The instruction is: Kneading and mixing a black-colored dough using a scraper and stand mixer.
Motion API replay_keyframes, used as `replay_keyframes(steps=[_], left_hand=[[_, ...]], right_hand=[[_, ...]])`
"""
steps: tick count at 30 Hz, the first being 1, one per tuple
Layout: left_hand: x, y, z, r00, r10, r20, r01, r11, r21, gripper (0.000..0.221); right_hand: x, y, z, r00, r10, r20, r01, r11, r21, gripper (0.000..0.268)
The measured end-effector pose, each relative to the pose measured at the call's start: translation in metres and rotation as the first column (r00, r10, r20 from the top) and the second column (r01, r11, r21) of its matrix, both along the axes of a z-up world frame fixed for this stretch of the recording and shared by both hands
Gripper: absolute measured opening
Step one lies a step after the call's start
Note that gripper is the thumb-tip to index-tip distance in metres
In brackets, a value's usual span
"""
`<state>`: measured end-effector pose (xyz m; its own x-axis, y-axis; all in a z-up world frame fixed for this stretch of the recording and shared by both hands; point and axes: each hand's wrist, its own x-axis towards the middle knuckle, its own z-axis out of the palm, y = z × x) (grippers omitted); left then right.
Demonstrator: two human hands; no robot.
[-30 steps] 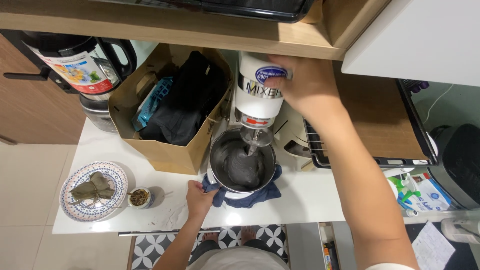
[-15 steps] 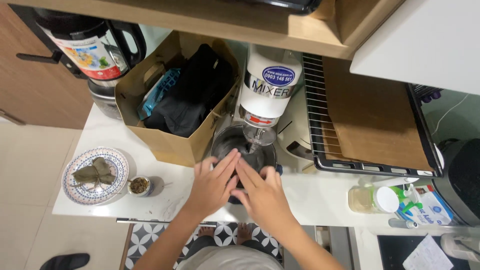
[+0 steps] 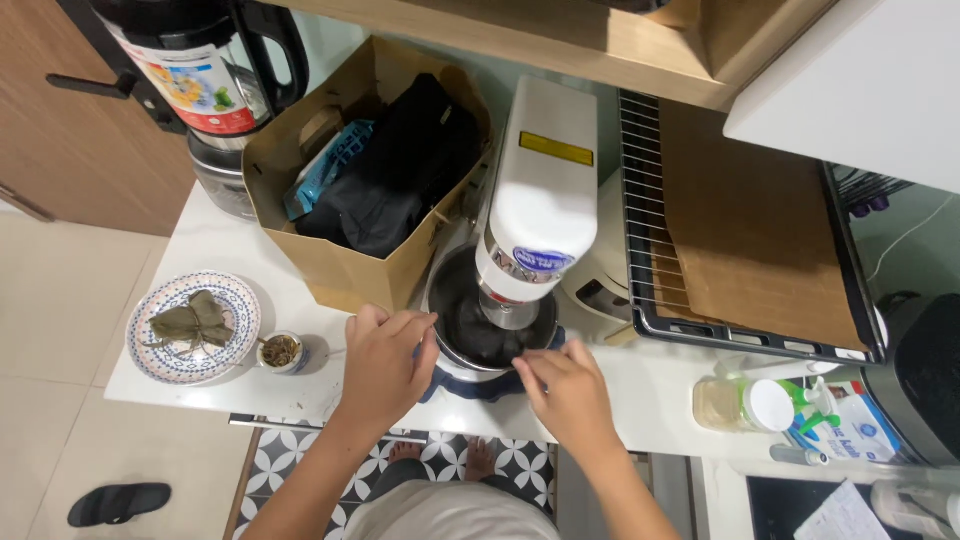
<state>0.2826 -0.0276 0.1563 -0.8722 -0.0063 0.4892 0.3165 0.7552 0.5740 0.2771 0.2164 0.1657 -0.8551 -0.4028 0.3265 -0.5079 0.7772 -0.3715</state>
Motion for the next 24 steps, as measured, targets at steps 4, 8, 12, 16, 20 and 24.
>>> replay_keyframes(steps=[4,8,12,16,20,24], left_hand=[[0.007,-0.002,-0.026,0.998,0.052,0.025,-0.054,0.996,0.068,0.021],[0.023,0.002,-0.132,0.985,0.140,0.104,-0.155,0.975,0.161,0.022],[0.020,0.010,-0.193,0.863,0.042,0.504,-0.311,0.830,0.463,0.042],[0.011,0.011,-0.197,0.822,0.020,0.570,-0.317,0.846,0.428,0.055],[0.007,0.015,-0.215,0.818,-0.019,0.575,-0.257,0.882,0.394,0.060],[0.007,0.018,-0.202,0.864,-0.054,0.501,-0.158,0.915,0.371,0.079]], right_hand=[[0.004,-0.012,0.047,0.950,-0.035,-0.309,-0.014,0.988,-0.155,0.022],[-0.024,-0.038,0.114,0.867,-0.092,-0.491,0.090,0.996,-0.028,0.047],[-0.056,-0.039,0.126,0.924,-0.058,-0.379,0.066,0.998,0.007,0.056],[-0.064,-0.037,0.123,0.938,-0.074,-0.338,0.064,0.997,-0.041,0.053],[-0.061,-0.036,0.126,0.922,-0.128,-0.366,0.123,0.992,-0.037,0.053],[-0.070,-0.030,0.129,0.924,-0.116,-0.364,0.099,0.993,-0.066,0.050]])
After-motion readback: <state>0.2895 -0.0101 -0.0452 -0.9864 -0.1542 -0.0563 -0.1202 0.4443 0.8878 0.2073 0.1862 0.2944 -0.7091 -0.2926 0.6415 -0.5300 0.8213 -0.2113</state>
